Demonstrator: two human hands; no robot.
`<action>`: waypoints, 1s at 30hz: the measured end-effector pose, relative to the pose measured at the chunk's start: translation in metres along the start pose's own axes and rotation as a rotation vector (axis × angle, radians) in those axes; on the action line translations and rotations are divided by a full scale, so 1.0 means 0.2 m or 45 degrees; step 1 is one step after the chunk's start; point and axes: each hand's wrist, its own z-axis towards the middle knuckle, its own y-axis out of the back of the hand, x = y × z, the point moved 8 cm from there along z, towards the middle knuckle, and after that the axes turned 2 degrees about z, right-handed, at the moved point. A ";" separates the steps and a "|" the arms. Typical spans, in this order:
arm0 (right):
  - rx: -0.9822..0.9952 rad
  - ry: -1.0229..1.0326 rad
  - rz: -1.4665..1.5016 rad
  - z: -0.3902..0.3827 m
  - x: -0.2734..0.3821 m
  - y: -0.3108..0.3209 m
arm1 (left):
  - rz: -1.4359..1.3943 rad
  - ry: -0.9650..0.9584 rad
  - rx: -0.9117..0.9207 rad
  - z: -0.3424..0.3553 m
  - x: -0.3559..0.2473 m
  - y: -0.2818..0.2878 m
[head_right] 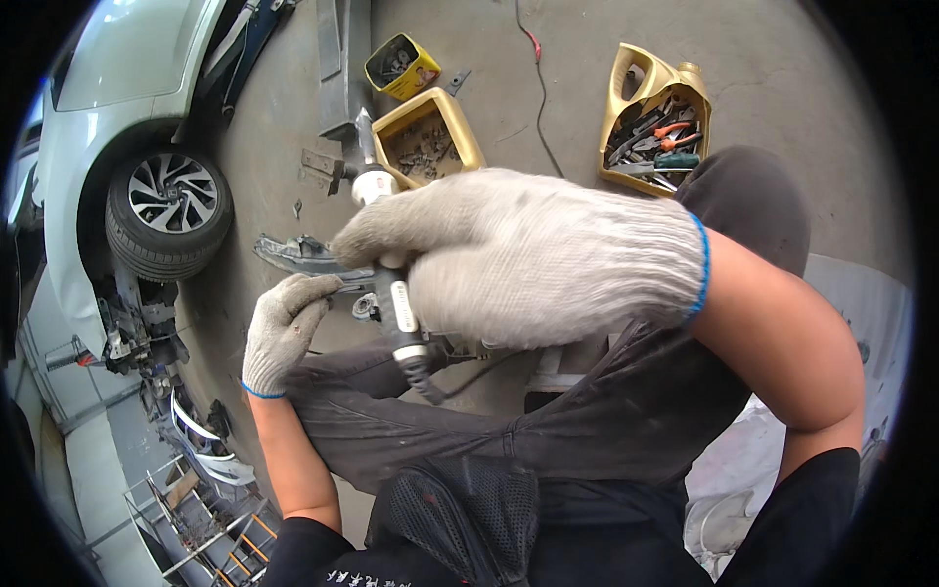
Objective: The person uses a power tool to remove bolts from a car part held on their lap. They then use a screwdriver to adjust components on the same part.
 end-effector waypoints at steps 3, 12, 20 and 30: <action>-0.093 0.296 -0.273 0.04 0.07 -0.02 | -0.100 0.066 -0.023 -0.01 -0.01 0.03; -0.862 0.706 -0.641 0.09 0.17 0.03 | 0.016 -0.128 0.208 0.16 -0.01 0.03; -0.911 0.439 0.176 0.03 0.06 0.11 | -0.488 0.091 0.448 0.18 0.22 -0.12; -0.714 -0.063 0.583 0.11 -0.16 0.02 | -0.706 0.243 0.545 0.19 0.33 -0.22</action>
